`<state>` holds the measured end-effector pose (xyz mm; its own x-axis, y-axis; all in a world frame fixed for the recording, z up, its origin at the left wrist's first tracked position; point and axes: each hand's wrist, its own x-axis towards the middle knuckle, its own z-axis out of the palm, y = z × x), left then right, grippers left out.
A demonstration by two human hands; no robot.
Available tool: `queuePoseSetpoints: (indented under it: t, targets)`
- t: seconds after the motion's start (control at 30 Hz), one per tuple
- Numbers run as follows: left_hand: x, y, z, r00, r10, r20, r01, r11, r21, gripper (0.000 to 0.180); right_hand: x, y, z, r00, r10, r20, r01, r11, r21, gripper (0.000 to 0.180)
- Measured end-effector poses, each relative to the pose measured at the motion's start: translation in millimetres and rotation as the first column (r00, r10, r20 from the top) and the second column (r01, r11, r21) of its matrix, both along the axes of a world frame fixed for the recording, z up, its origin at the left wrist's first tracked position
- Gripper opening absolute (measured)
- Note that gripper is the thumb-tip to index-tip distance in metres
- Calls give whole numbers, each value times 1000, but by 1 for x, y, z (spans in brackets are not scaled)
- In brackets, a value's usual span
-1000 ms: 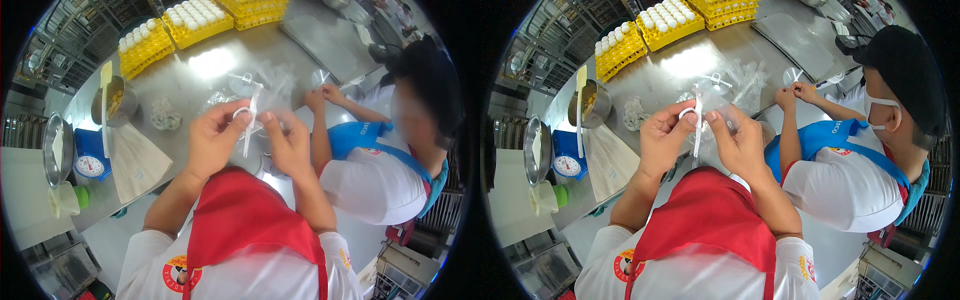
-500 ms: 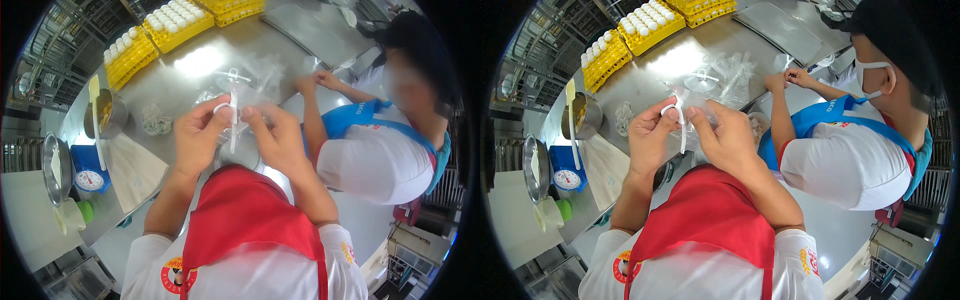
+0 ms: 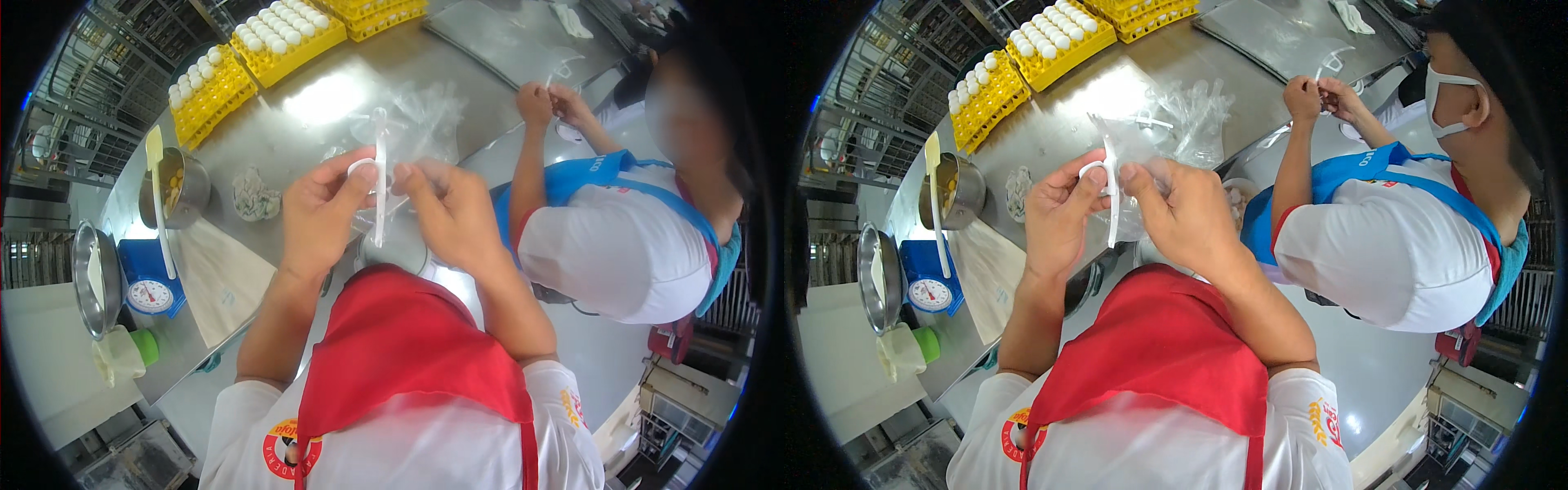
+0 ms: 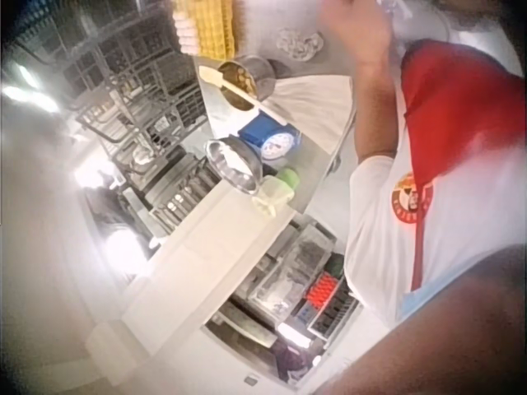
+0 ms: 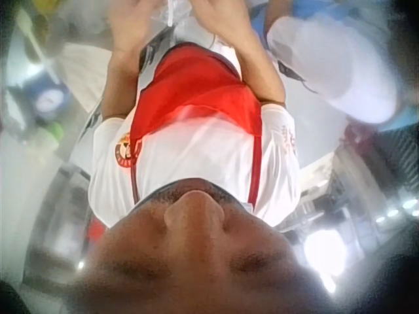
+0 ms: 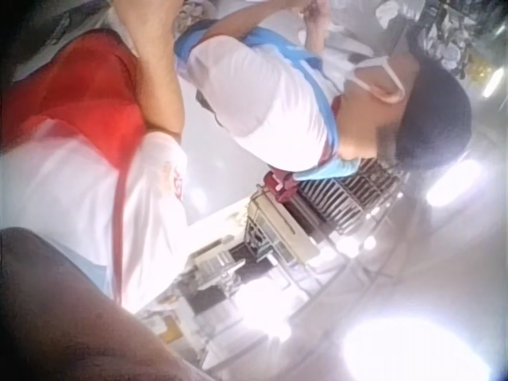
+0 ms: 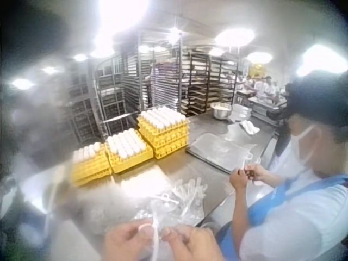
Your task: The person assembles plastic face shields by removing components from a plastic bag and attaching white plastic frames to clear plastic shields.
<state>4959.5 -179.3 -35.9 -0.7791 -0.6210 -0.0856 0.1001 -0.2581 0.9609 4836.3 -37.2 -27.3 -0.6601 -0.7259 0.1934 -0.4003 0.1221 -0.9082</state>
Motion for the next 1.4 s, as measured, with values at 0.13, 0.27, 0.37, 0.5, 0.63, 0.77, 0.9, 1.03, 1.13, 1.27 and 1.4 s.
queuePoseSetpoints:
  t: [0.13,0.27,0.37,0.5,0.63,0.77,0.9,1.03,1.13,1.27,1.4]
  targets:
    - [-5,-2,2,996,-2,91,7,998,-55,31,-1,1,3,977,17,212,-25,999,37,51]
    - [-13,0,8,993,-23,120,25,999,-19,32,-10,2,-2,963,37,267,-55,997,58,52]
    - [-17,-1,7,990,-21,141,25,999,-24,32,-12,4,-1,949,21,313,-50,995,86,51]
    - [-22,1,8,989,-31,143,35,999,-26,32,-13,5,-4,927,10,376,-29,999,46,50]
    - [-26,-1,2,994,-47,100,49,999,-19,32,-15,6,-5,931,-6,365,-14,999,52,49]
    - [-29,1,1,995,-52,81,52,999,-3,31,-17,8,1,941,-20,339,-12,996,92,49]
    - [-30,2,-1,994,-60,92,62,998,-17,31,-17,10,-2,959,-18,281,5,999,48,50]
    - [-26,5,5,997,-48,67,54,994,-91,31,-18,11,-1,986,-46,163,41,998,37,40]
    - [-22,8,6,993,-44,112,68,973,-223,29,-15,9,0,982,-77,171,98,988,-120,31]
    - [-21,16,12,998,-41,51,53,963,-265,32,-19,13,0,964,-10,267,47,990,-135,27]
    - [-26,20,13,999,-48,-23,39,957,-287,32,-17,13,-2,978,10,210,24,987,-159,29]
